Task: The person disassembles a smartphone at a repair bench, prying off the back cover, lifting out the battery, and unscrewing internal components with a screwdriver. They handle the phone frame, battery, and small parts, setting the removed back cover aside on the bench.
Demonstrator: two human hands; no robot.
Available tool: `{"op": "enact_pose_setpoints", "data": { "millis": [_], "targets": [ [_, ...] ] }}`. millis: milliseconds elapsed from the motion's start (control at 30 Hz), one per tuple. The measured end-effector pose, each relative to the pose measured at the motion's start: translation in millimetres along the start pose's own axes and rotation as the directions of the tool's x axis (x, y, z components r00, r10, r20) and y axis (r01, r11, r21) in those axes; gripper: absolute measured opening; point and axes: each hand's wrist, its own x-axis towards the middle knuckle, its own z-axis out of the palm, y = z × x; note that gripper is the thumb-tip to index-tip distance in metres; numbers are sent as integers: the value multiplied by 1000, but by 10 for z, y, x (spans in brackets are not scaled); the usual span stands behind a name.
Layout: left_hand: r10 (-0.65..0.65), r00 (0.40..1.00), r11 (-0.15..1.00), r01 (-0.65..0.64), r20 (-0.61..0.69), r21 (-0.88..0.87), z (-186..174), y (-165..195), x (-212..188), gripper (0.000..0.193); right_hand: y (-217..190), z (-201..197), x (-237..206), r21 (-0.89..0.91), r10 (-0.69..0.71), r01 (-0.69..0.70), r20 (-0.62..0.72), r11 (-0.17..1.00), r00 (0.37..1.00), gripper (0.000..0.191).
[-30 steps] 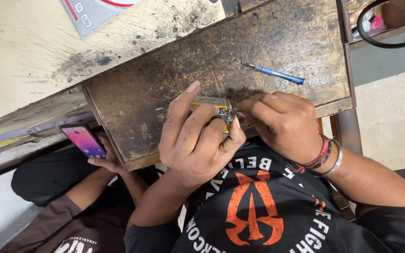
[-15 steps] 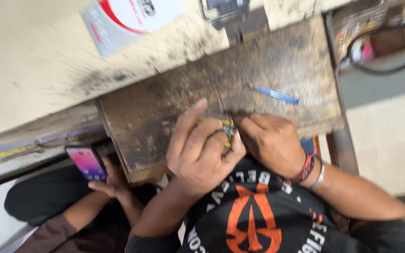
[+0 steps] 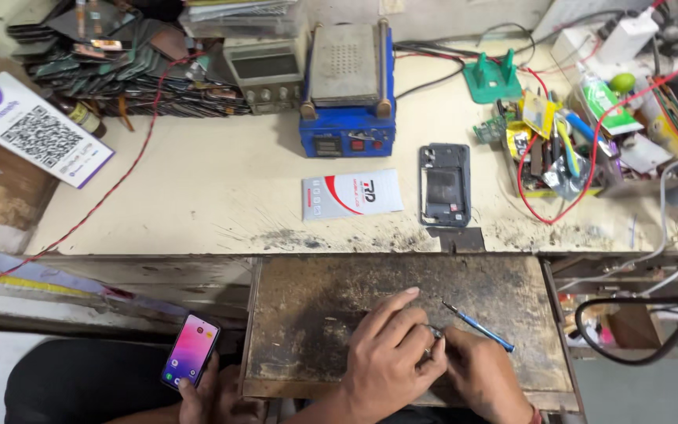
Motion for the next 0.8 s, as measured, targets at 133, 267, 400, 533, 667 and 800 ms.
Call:
{"op": "enact_pose_setpoints", "data": {
  "millis": [133,267,400,533,667,800],
  "targets": [
    [28,1000,1000,-27,11,-5,-24,-51,-70,19,115,205,-117,-115,-197,176,-209,978,958,25],
    [36,999,999,-36,0,-15,-38,-71,-75,18,148,335,-120,-201,-221,173,-247,964,944,33],
    [44,999,999,-44,-5,-33,-54,-96,-71,17,142,423,-89,-214,-191,146,-207,966,960,22],
    [47,999,998,-46,6,-51,-55,-132,-88,16,170,427,-15,-154,-121,96,-165,983,979,18],
    [37,998,996,-34,40,-78,-60,-155,-105,14,201,349,85,-105,-49,42,-63,994,997,11],
    [13,999,995,-8,53,-102,-100,-138,-107,13,137,228,177,-109,-56,60,35,992,998,14]
  ]
}}
